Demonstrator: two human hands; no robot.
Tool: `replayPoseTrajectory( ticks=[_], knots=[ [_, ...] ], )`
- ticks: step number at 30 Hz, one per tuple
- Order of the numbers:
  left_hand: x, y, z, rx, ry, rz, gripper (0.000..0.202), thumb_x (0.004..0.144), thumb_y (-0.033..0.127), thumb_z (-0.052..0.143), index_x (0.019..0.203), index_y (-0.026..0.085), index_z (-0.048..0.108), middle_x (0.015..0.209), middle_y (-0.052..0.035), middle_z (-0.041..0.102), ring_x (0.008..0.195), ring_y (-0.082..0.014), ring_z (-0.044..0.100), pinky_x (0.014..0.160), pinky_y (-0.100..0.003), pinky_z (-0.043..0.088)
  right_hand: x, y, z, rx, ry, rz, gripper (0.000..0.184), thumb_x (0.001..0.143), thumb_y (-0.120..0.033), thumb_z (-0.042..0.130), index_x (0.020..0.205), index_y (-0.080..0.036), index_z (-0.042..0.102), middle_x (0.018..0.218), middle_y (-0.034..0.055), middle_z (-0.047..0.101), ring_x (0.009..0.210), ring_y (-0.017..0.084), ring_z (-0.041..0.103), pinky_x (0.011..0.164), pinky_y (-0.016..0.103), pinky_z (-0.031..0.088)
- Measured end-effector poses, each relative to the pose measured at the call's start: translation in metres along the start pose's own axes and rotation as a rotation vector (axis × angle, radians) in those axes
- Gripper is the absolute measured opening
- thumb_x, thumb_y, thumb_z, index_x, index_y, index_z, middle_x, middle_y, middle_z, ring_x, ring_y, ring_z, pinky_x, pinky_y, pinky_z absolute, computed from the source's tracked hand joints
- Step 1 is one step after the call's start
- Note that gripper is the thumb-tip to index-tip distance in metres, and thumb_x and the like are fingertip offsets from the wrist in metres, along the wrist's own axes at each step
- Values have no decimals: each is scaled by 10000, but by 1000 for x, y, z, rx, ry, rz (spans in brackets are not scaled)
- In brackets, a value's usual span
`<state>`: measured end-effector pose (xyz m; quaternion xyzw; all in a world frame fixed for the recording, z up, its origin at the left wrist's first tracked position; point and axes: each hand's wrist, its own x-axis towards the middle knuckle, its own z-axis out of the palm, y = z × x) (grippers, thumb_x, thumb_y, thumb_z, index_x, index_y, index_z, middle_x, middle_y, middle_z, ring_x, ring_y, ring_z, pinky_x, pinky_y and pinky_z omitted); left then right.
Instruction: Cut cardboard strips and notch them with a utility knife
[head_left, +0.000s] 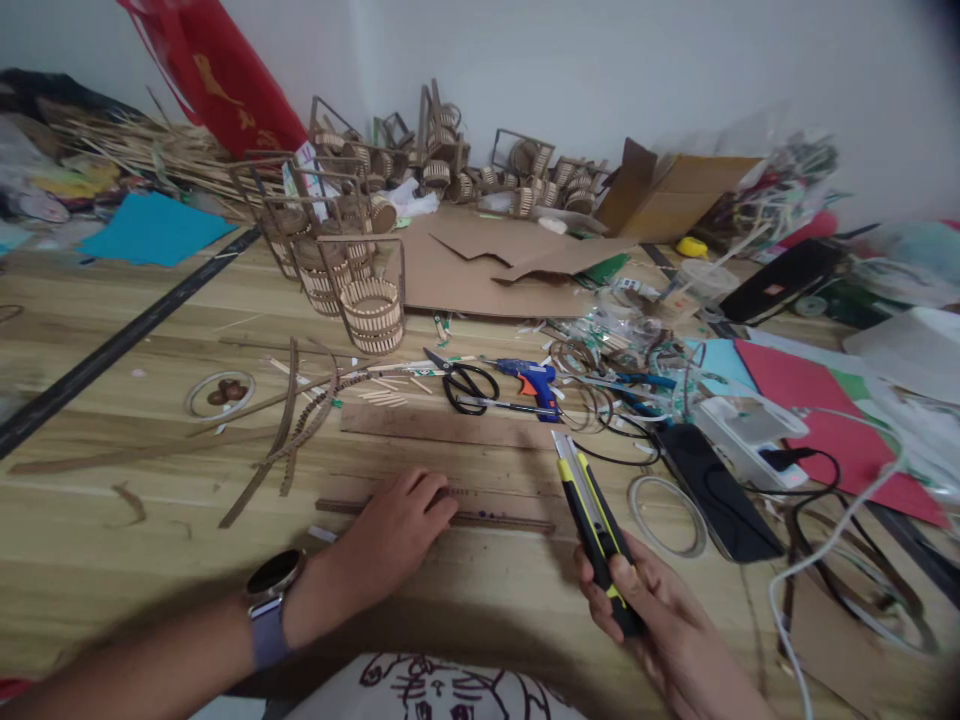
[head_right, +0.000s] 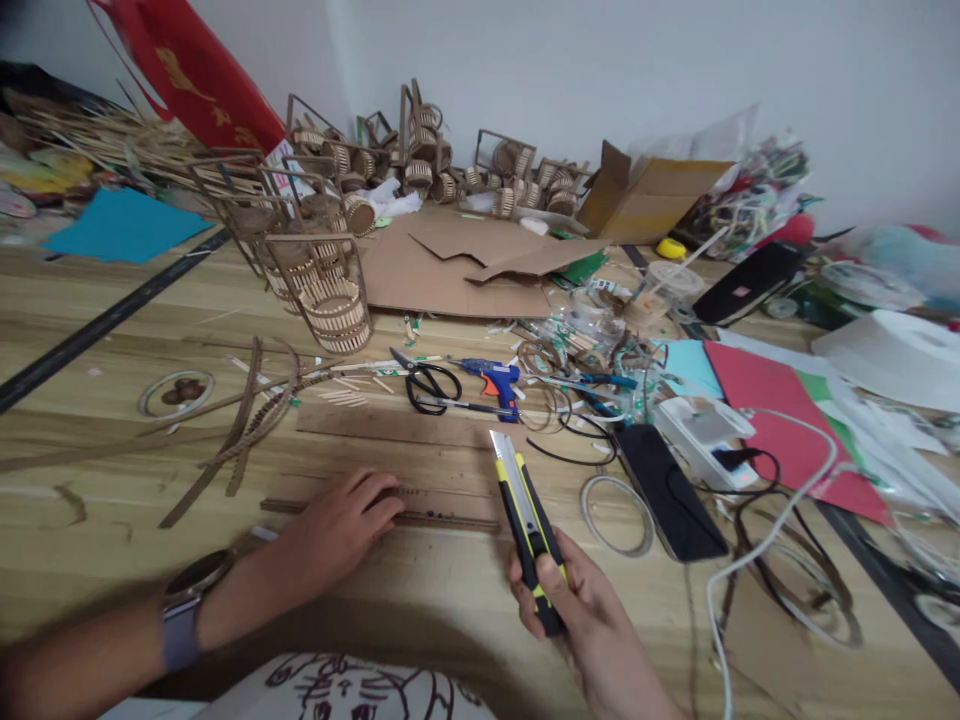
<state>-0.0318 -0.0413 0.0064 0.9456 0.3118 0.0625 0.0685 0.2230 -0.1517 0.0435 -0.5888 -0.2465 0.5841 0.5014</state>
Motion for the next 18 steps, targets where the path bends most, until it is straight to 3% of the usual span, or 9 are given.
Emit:
replayPoseTrajectory(
  ticks=[7,13,18],
  knots=[
    [0,-1,2,-8,36,14,123,923,116,629,1037,162,631,1171,-100,610,1034,-273,539,850,-410,504,-4,4,-1,63,-2,71,371,758,-530,792,832,-186,676,753,14,616,545,72,449,486,215,361],
    [0,-2,7,11,43,35,141,910,90,631,1034,157,626,1175,-106,596,1027,-267,530,866,-411,499,-9,3,-3,130,-32,150,393,751,-501,808,997,-223,679,861,37,705,699,149,627,722,303,500],
    [-1,-1,7,12,57,31,126,926,108,616,1039,164,624,1183,-105,596,1031,-268,533,857,-411,500,-11,2,0,139,-91,176,397,731,-478,831,992,-222,677,934,60,713,767,178,650,723,338,538]
  ],
)
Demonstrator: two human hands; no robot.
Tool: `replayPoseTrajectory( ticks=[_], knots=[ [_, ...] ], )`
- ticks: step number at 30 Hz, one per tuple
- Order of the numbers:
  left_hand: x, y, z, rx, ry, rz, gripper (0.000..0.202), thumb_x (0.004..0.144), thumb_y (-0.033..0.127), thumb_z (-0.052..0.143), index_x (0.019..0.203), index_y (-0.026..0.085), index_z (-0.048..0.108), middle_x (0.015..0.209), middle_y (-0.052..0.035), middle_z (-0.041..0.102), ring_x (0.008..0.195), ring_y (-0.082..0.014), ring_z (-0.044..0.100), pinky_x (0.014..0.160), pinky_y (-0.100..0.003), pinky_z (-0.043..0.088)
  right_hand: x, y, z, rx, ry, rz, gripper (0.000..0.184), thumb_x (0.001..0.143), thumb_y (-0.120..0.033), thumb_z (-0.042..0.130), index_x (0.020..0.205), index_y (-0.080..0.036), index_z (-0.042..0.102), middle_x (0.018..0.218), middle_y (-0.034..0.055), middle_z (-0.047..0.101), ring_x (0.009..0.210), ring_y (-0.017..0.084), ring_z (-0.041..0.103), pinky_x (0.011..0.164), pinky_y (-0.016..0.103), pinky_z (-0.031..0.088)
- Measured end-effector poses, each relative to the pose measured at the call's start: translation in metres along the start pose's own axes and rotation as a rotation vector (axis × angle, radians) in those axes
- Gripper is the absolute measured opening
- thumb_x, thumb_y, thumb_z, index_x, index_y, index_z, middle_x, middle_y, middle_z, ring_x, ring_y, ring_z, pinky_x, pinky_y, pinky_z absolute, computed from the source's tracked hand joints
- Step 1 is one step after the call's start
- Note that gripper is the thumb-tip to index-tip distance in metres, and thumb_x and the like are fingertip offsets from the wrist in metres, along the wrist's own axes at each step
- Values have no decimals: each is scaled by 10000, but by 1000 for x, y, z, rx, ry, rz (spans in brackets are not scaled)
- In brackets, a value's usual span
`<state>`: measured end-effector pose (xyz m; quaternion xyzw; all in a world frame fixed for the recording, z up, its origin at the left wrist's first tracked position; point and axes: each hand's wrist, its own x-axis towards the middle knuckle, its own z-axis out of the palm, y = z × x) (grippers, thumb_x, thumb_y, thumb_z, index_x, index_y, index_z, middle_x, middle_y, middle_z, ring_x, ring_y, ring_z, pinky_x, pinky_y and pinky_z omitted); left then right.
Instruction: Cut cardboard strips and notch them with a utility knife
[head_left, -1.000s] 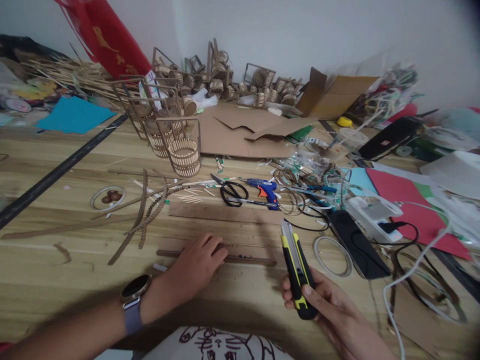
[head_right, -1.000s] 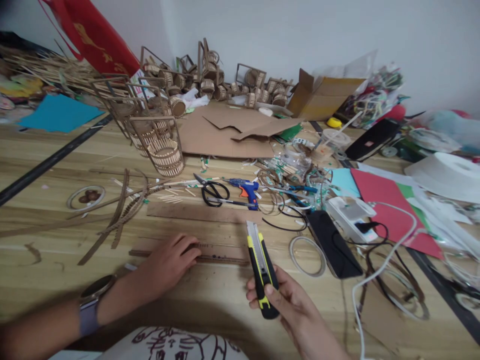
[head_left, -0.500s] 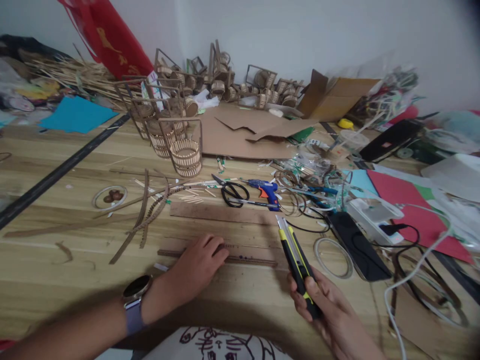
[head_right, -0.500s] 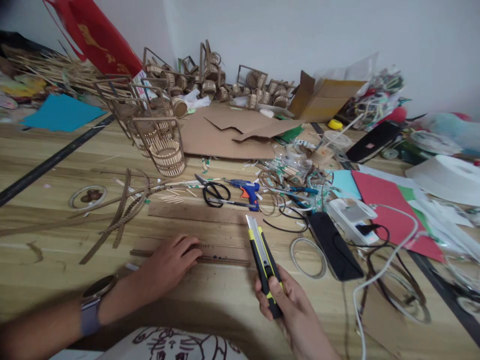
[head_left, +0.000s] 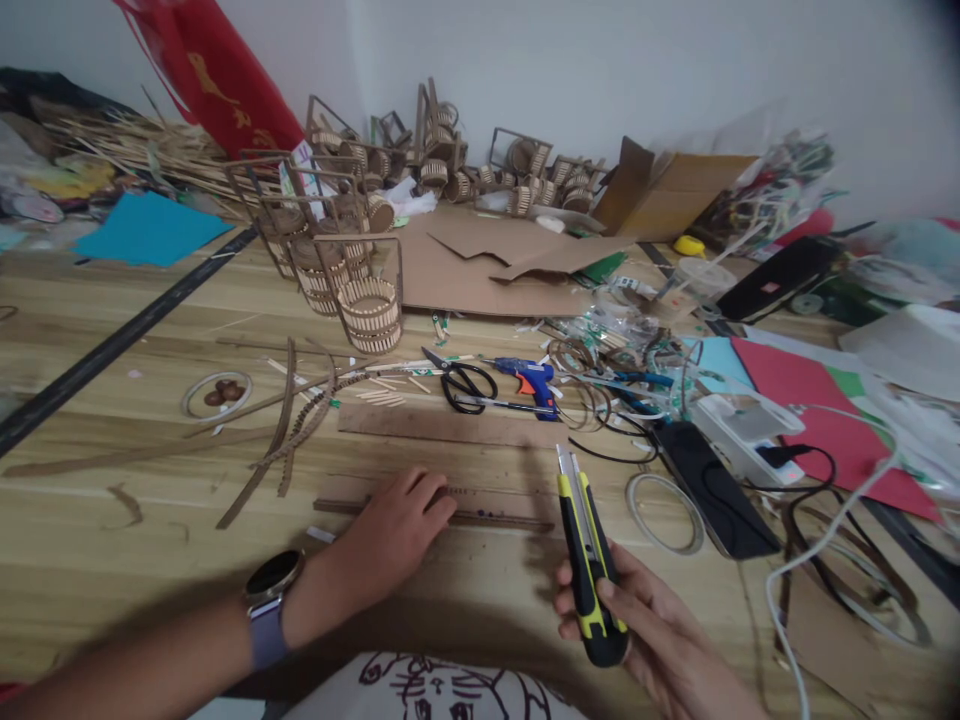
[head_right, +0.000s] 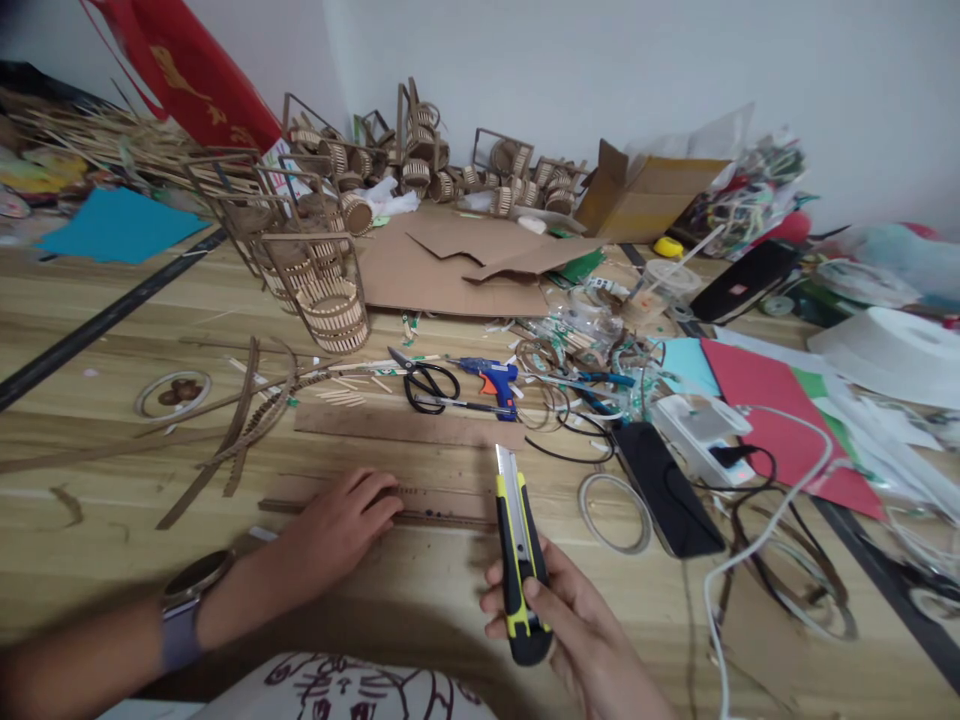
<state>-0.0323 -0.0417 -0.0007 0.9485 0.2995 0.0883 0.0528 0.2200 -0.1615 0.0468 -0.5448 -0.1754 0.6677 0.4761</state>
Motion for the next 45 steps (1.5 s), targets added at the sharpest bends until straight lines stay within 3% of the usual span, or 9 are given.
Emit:
replayPoseTrajectory(
  ticks=[6,15,21,31,36,41,45],
  knots=[
    [0,0,-2,5,12,11,130,919,107,623,1038,159,623,1176,-107,601,1032,-275,534,846,-413,505,4,3,8,-4,46,-122,355,766,-501,797,918,-211,659,786,6,620,584,86,479,470,200,394],
    [0,0,-2,-4,-33,6,165,900,86,636,1045,164,616,1181,-103,595,1042,-276,531,863,-419,498,9,6,13,-2,76,-171,343,782,-497,783,916,-210,652,784,16,624,563,80,452,481,205,372],
    [-1,0,0,6,-6,8,194,890,75,648,1057,166,612,1190,-102,590,1046,-272,530,875,-415,494,8,9,14,-1,6,-133,382,758,-487,806,1001,-213,699,865,45,653,696,123,537,636,249,454],
    [-2,-1,5,2,17,19,132,944,89,563,1042,163,613,1187,-106,585,1054,-263,530,893,-423,490,15,7,20,11,77,-189,371,764,-520,793,840,-189,644,754,9,585,552,69,414,447,181,339],
    [-1,-1,2,7,28,23,129,955,96,543,1041,157,617,1175,-114,590,1048,-268,529,879,-422,494,21,2,6,-123,99,-105,495,688,-628,801,774,-190,587,632,-22,578,415,39,392,367,169,297],
    [0,0,0,10,38,20,147,929,68,572,1035,158,620,1152,-105,599,1017,-263,525,869,-406,495,29,-10,-22,-230,200,-129,561,647,-690,789,754,-205,529,512,-60,555,320,20,343,341,151,212],
    [1,-1,-1,-15,22,10,175,913,43,576,1036,159,619,1145,-99,600,1008,-266,520,856,-403,499,26,-18,-34,-328,128,-99,556,674,-709,757,735,-198,545,533,-41,568,342,32,350,353,169,229]
  ],
)
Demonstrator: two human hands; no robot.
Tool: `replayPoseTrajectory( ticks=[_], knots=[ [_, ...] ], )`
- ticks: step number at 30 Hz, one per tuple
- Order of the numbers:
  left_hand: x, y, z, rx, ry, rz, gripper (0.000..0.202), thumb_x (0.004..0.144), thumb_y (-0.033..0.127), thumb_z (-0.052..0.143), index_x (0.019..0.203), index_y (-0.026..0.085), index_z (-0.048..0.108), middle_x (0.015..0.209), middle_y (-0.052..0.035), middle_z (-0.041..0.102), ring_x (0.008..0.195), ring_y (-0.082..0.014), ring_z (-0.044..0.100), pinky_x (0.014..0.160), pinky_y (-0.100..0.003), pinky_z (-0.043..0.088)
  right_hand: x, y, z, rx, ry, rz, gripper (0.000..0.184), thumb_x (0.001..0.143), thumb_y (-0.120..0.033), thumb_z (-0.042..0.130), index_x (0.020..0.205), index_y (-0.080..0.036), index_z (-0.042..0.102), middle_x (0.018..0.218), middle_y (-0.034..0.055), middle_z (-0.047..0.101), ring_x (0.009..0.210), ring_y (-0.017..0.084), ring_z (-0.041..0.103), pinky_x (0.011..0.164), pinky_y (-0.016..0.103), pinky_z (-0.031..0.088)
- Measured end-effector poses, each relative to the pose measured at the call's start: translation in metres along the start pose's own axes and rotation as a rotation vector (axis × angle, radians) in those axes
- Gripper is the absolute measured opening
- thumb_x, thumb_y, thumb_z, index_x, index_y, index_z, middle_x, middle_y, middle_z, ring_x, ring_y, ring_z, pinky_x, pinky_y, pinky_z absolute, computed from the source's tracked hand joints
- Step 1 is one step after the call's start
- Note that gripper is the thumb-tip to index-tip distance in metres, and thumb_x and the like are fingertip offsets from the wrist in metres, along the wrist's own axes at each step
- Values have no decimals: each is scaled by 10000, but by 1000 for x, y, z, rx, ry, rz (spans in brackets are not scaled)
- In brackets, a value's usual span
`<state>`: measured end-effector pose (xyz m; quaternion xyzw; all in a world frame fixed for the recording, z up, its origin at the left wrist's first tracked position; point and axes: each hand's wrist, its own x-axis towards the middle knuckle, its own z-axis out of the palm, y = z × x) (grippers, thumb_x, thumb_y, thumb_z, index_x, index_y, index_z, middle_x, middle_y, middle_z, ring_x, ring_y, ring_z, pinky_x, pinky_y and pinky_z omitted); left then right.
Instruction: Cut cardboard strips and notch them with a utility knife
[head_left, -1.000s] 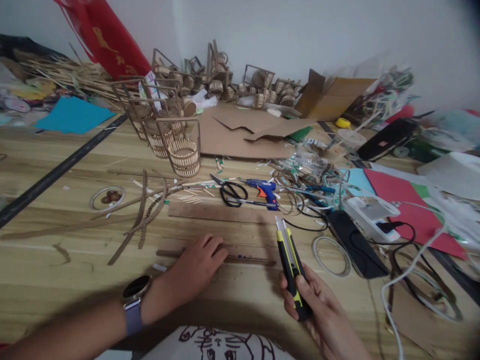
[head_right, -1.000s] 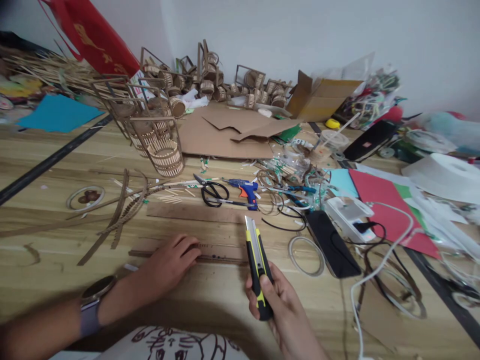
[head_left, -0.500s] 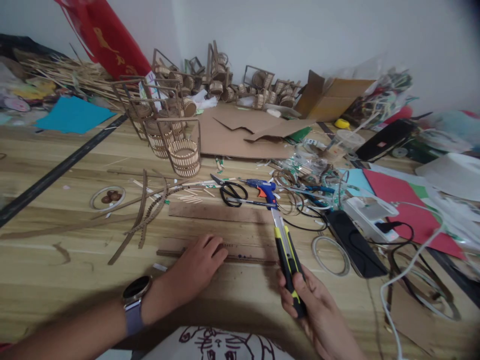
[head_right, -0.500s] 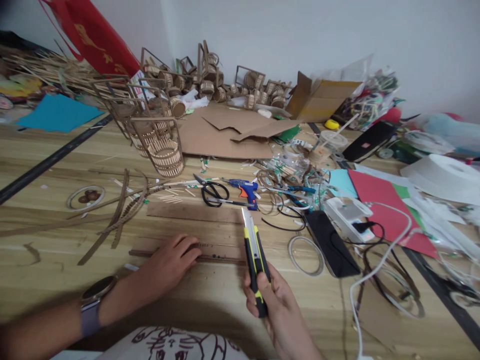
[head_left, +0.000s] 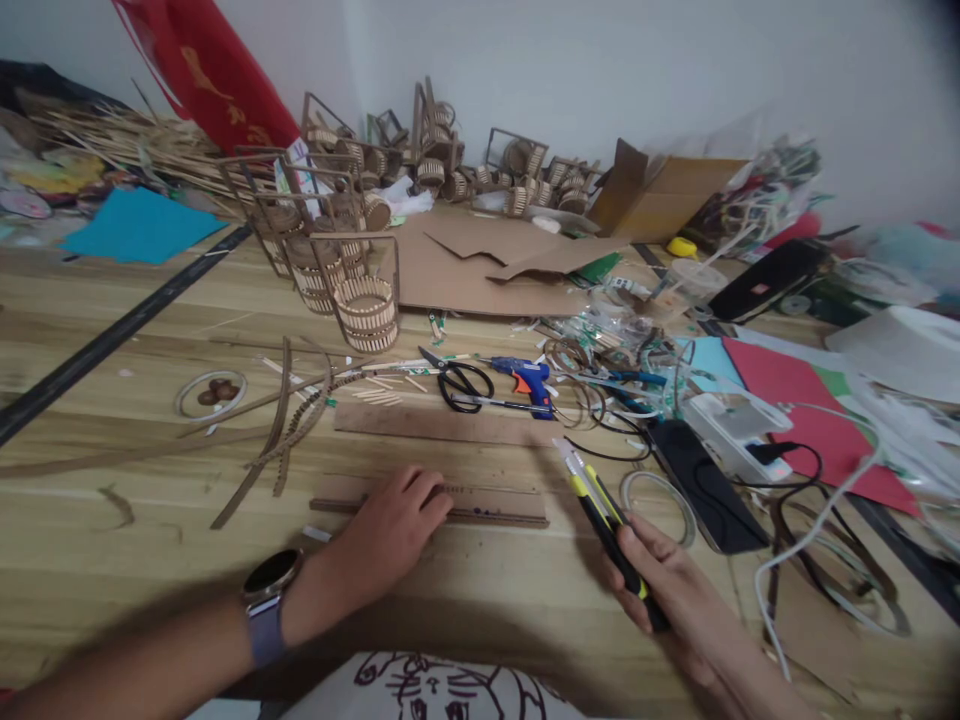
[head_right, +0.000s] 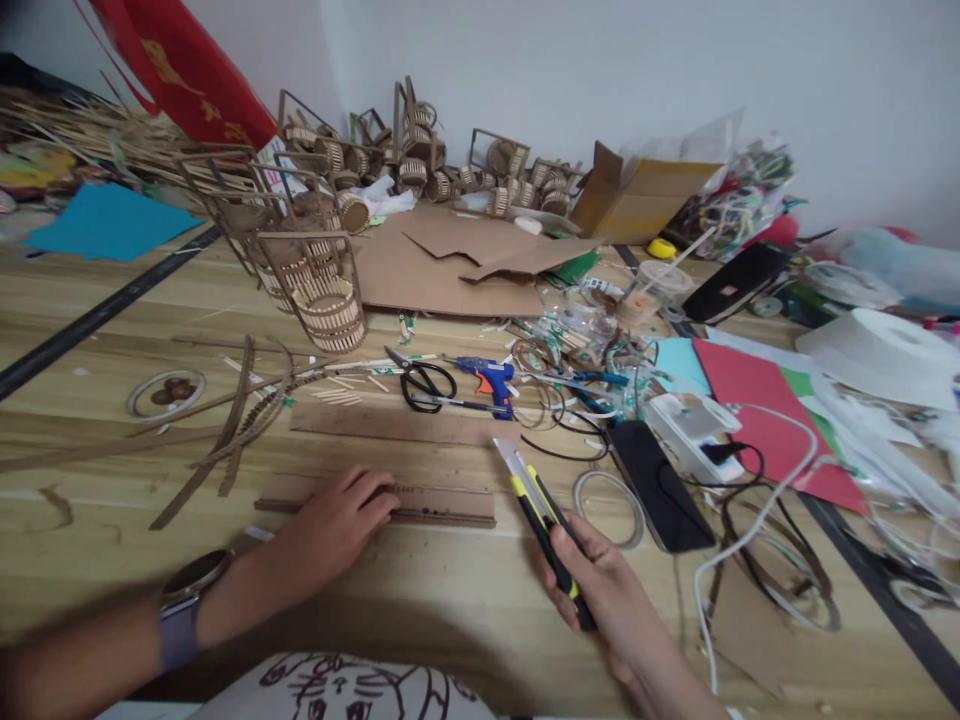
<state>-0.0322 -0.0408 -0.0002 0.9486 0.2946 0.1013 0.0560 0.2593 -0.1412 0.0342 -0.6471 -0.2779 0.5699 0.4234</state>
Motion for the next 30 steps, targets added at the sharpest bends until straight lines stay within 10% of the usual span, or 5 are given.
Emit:
replayPoseTrajectory(
  ticks=[5,20,30],
  knots=[
    [1,0,-4,-2,-44,-4,183,921,33,533,1026,157,616,1138,-103,596,1013,-268,517,852,-410,496,-9,-1,-3,-51,-110,-17,491,781,-673,689,816,-186,632,666,2,609,503,90,480,485,226,379],
    [0,-1,3,-11,-7,-10,161,952,67,511,1026,168,612,1130,-91,582,1026,-253,512,892,-407,479,-13,7,4,-25,-42,-9,449,789,-641,699,797,-207,583,660,-7,611,445,74,414,447,225,301],
    [4,-6,-1,-23,1,45,231,957,64,480,1095,198,608,1126,-85,579,1004,-243,515,850,-384,488,-1,-7,-25,-542,93,-282,436,770,-581,678,1073,-268,683,1021,75,738,995,303,654,919,427,494]
  ],
)
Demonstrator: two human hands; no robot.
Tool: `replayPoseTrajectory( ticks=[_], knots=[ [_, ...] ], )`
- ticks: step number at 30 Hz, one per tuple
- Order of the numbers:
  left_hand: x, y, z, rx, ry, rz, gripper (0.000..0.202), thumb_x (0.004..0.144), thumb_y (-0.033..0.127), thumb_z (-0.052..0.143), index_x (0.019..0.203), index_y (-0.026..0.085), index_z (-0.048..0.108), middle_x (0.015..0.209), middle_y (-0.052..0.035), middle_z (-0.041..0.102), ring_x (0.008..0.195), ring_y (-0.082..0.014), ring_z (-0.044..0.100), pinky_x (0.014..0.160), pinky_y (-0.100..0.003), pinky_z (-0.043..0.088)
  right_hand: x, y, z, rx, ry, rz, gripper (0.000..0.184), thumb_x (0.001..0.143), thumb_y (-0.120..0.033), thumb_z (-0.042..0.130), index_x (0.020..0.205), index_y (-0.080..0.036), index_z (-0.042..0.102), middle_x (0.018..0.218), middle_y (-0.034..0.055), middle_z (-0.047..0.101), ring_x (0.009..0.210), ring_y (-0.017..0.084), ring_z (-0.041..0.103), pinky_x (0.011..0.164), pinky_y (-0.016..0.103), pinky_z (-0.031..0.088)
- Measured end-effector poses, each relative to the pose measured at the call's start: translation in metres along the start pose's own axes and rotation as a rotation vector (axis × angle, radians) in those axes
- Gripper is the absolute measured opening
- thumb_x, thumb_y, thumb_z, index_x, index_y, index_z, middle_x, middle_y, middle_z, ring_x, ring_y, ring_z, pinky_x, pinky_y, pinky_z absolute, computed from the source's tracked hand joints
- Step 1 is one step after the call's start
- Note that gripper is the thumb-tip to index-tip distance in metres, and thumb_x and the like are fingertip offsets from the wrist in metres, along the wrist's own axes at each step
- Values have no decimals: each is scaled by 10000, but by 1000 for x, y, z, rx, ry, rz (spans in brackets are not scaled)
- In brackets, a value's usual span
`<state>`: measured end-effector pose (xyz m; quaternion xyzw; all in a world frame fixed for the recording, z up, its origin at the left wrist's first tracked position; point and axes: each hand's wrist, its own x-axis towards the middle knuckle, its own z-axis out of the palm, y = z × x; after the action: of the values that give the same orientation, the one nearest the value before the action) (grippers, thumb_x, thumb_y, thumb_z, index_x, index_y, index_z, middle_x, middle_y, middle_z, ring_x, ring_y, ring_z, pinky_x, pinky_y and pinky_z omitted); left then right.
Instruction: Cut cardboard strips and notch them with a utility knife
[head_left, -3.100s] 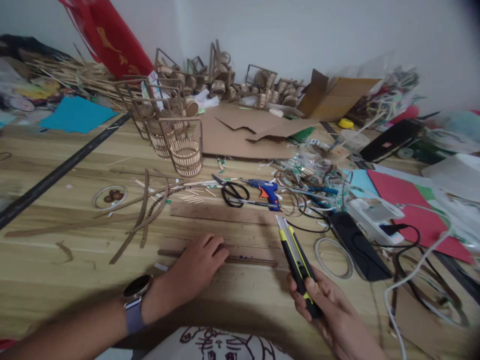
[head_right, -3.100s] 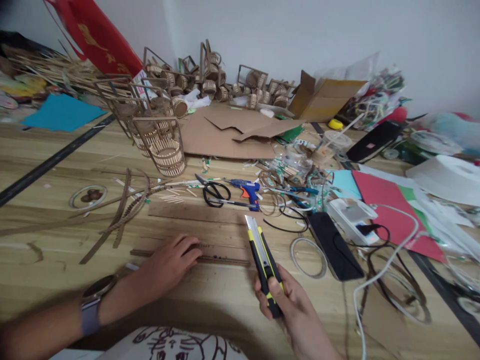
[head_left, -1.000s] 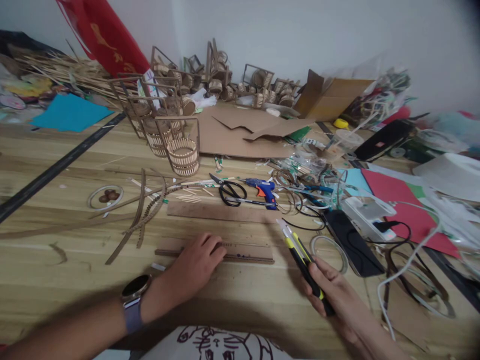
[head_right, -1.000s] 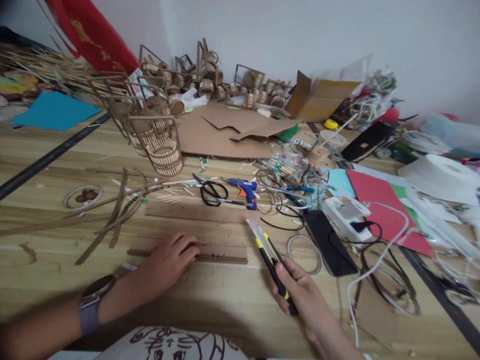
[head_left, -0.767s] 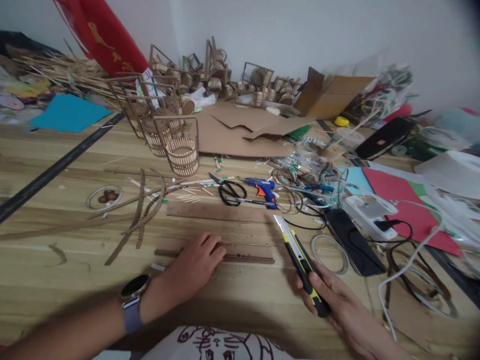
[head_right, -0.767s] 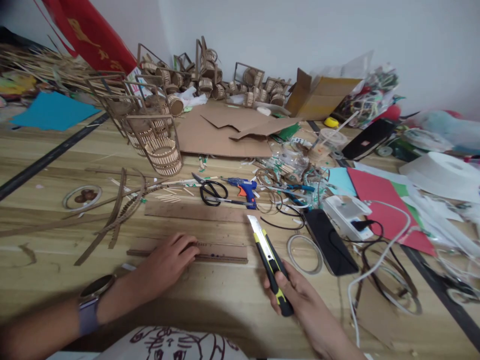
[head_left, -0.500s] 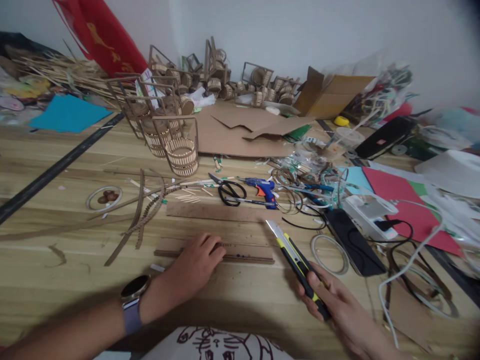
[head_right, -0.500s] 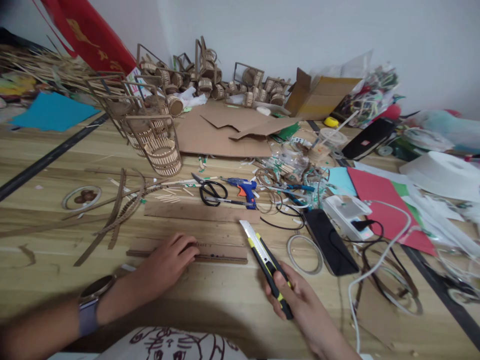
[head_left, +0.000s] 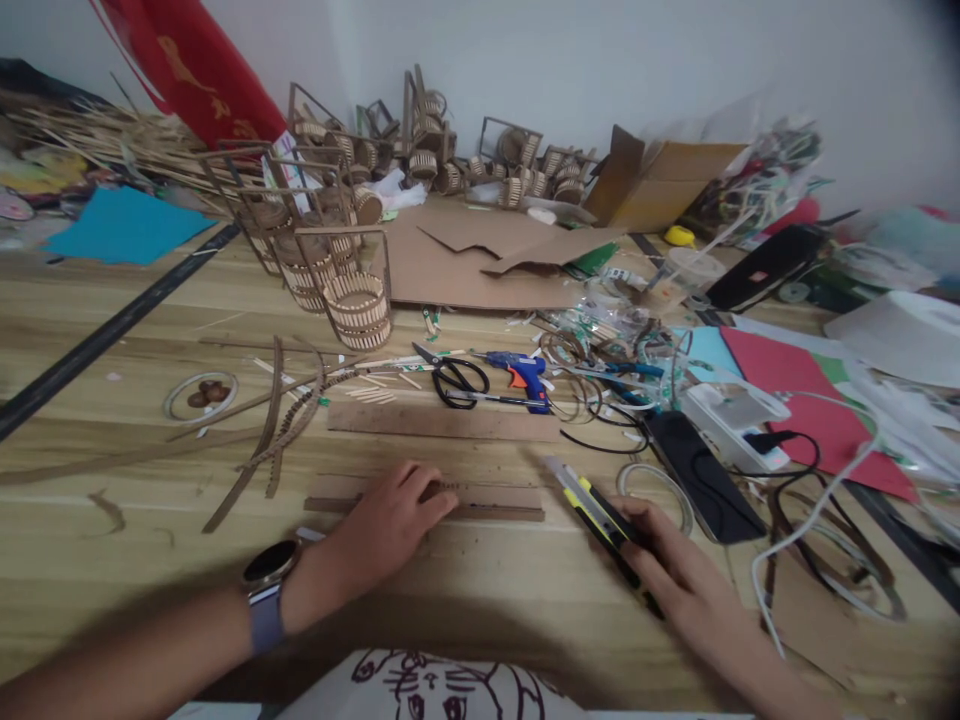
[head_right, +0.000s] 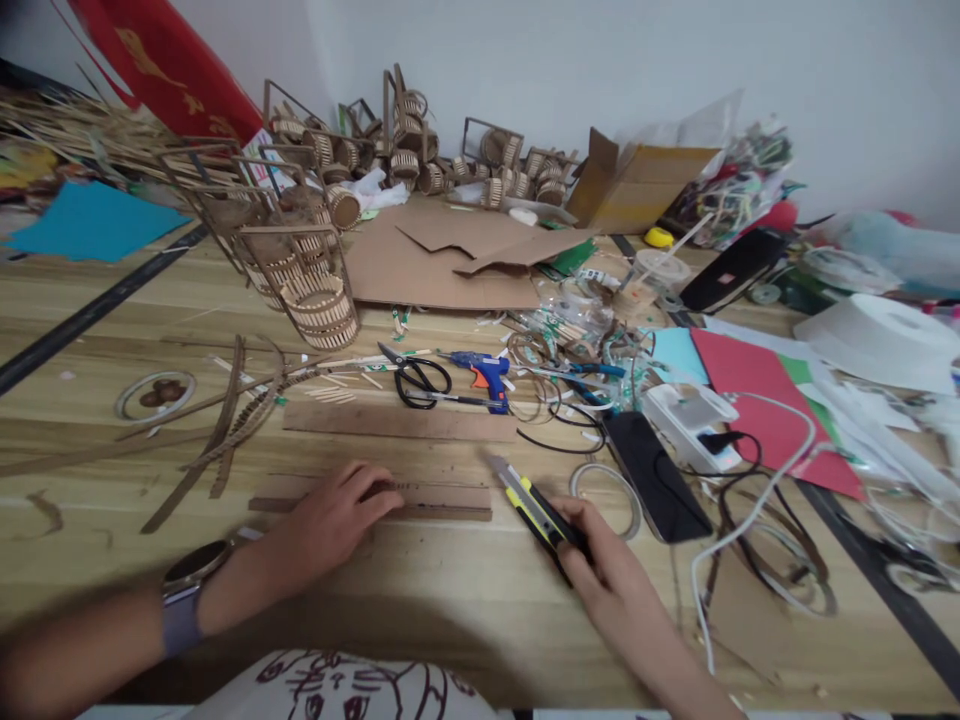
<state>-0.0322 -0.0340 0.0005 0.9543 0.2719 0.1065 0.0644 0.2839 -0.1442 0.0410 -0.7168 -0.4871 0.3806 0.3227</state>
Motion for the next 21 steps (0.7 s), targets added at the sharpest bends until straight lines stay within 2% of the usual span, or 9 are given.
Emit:
replayPoseTrajectory(
  ticks=[2,5,11,16,21],
  knots=[
    [0,-2,-1,21,7,36,253,936,44,482,1064,216,617,1155,-83,573,1014,-239,514,849,-372,494,5,4,-2,-107,32,-88,474,765,-526,692,1172,-284,662,1163,84,716,1127,324,626,986,448,478],
    [-1,-7,0,127,47,128,247,932,67,501,1105,213,603,1170,-102,585,1014,-249,524,833,-375,509,7,8,0,-232,-37,-189,466,824,-454,652,1259,-288,640,1251,100,683,1180,316,617,1001,440,483],
    [-1,-13,0,233,70,243,249,963,94,460,1167,177,575,1073,-118,646,959,-259,568,743,-360,525,8,12,-1,-458,-156,-233,463,908,-403,549,1363,-334,600,1049,93,679,954,274,686,829,399,547],
    [1,-16,0,229,58,250,264,983,97,431,1183,194,573,1051,-89,657,933,-232,565,756,-337,515,12,19,-5,-561,-161,-299,445,926,-382,518,1359,-337,610,1054,101,642,987,278,653,850,417,548],
    [1,-19,6,139,91,230,255,1001,110,410,1180,175,580,1065,-99,623,933,-227,543,787,-342,516,12,28,-6,-633,-143,-399,456,939,-366,503,1384,-318,591,1067,104,629,1004,268,636,873,411,553]
  ],
)
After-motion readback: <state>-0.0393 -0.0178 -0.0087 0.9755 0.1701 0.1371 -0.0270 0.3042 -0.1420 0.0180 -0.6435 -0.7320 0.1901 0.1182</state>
